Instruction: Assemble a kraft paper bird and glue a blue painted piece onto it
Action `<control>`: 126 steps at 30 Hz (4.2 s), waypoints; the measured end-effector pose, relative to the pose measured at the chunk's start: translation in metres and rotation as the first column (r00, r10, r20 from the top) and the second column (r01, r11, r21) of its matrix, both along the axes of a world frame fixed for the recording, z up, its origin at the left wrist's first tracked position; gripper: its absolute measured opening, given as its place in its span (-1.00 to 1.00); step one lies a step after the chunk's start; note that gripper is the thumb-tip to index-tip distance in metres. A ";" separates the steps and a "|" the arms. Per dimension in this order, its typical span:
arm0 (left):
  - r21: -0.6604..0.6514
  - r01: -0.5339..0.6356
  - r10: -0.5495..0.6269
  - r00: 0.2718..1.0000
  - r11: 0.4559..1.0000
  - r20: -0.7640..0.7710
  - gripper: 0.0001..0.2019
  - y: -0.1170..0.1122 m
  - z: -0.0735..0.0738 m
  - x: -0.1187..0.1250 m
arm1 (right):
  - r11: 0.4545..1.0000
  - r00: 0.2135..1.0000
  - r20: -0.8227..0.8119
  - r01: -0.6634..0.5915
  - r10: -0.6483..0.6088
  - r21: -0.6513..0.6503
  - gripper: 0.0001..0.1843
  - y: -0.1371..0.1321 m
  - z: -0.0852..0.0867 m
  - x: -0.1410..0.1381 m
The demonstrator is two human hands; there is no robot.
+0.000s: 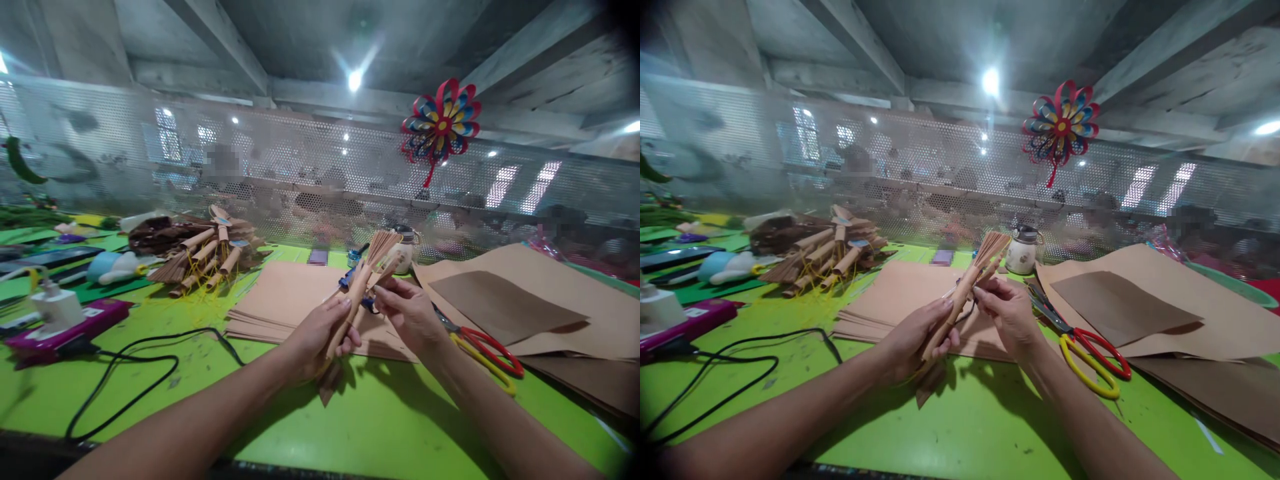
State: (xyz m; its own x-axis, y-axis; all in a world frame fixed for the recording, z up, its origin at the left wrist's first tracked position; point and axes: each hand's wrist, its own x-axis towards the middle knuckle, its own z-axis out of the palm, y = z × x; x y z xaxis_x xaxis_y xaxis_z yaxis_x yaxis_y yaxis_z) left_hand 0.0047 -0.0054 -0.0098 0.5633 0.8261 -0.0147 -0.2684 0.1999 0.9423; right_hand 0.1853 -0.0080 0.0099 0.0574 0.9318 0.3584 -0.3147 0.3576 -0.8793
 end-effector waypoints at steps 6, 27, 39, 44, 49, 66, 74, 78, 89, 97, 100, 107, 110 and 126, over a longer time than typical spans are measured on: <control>-0.008 0.014 -0.014 1.000 1.000 -0.003 -0.73 -0.001 0.003 0.000 | 0.999 0.998 0.039 -0.048 0.049 -0.016 -0.79 0.002 0.002 0.006; 0.032 0.039 -0.039 0.999 0.999 0.000 -0.77 -0.006 0.005 0.000 | 0.996 0.986 0.166 0.023 -0.037 0.085 -0.78 0.005 -0.007 0.002; 0.063 0.028 -0.027 0.999 0.998 -0.021 -0.74 -0.006 0.006 0.001 | 0.991 0.987 0.126 0.084 -0.096 0.101 -0.76 0.006 -0.012 -0.003; 0.066 0.019 -0.018 1.000 0.998 -0.019 -0.73 -0.008 0.007 0.001 | 0.989 0.983 0.151 0.091 -0.108 0.114 -0.76 0.008 -0.014 -0.003; 0.085 -0.008 0.009 1.000 0.996 -0.016 -0.75 -0.009 0.007 0.002 | 0.972 0.951 0.241 0.153 -0.194 0.177 -0.73 0.005 -0.013 -0.006; 0.262 -0.159 0.179 0.982 0.952 -0.056 -0.64 -0.007 0.003 0.003 | 0.900 0.842 0.352 0.307 -0.409 0.310 -0.73 0.000 -0.026 -0.024; 0.362 -0.289 0.325 0.945 0.886 -0.041 -0.61 0.007 -0.008 0.004 | 0.929 0.898 0.280 0.272 -0.339 0.253 -0.73 -0.008 -0.015 -0.021; 0.374 -0.275 0.316 0.948 0.885 -0.049 -0.62 0.006 -0.009 0.004 | 0.927 0.884 0.317 0.268 -0.345 0.264 -0.74 -0.009 -0.009 -0.017; 0.382 -0.254 0.302 0.951 0.889 -0.069 -0.61 0.005 -0.007 0.005 | 0.919 0.825 0.415 0.297 -0.383 0.259 -0.72 -0.008 -0.016 -0.023; 0.387 -0.254 0.294 0.955 0.887 -0.048 -0.60 0.003 -0.008 0.005 | 0.926 0.834 0.411 0.289 -0.367 0.241 -0.71 -0.011 -0.017 -0.027; 0.381 -0.244 0.278 0.960 0.892 -0.037 -0.59 0.003 -0.009 0.005 | 0.930 0.837 0.417 0.269 -0.355 0.250 -0.71 -0.012 -0.016 -0.027; 0.349 -0.219 0.238 0.971 0.911 -0.013 -0.59 0.005 -0.010 0.006 | 0.976 0.918 0.350 0.132 -0.187 0.176 -0.66 -0.006 -0.020 -0.024; 0.343 -0.217 0.234 0.972 0.914 -0.009 -0.58 0.004 -0.009 0.007 | 0.984 0.940 0.309 0.107 -0.146 0.141 -0.63 -0.006 -0.020 -0.024; 0.348 -0.267 0.304 0.951 0.898 -0.055 -0.58 0.005 -0.010 0.006 | 0.990 0.986 0.103 0.137 -0.133 -0.032 -0.57 -0.005 -0.011 -0.019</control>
